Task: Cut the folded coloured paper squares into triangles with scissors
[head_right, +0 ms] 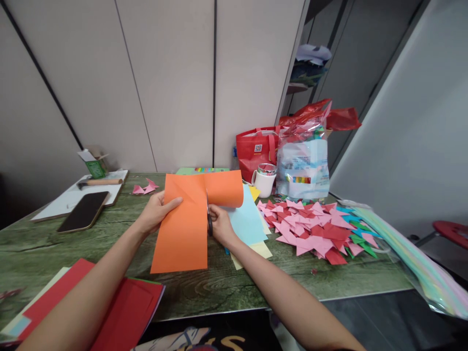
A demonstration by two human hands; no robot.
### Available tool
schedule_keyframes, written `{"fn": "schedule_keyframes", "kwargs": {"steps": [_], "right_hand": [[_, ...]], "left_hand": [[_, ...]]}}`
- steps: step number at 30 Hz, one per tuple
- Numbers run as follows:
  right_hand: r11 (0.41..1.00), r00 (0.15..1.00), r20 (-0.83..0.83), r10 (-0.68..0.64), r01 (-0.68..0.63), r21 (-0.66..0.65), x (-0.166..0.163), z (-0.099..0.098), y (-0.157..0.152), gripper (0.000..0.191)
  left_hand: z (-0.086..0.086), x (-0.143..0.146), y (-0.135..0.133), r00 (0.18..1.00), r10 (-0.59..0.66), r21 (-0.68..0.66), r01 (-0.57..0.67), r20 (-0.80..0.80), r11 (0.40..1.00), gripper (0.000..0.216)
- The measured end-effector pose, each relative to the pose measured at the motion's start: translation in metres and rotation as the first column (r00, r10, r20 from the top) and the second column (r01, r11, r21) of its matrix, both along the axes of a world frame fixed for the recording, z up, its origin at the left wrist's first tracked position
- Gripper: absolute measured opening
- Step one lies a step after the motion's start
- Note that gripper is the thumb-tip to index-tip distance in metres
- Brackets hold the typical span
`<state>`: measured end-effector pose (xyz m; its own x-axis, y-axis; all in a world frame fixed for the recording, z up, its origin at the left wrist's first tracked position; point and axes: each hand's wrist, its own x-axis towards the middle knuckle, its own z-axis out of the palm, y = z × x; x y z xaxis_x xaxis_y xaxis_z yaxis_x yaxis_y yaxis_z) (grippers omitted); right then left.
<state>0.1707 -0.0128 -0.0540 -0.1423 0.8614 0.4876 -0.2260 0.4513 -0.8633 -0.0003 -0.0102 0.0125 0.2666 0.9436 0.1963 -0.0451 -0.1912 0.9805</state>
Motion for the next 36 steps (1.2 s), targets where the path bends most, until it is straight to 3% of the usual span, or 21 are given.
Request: {"fn": "schedule_keyframes", "kwargs": {"steps": [36], "right_hand": [[0.997,0.995,0.069,-0.066,0.069,-0.043,0.0,0.0022,-0.003,0.02]], "left_hand": [[-0.0012,-0.0002,0.0006,1.0,-0.009,-0.002,0.009,-0.005,1.0,0.027]]}}
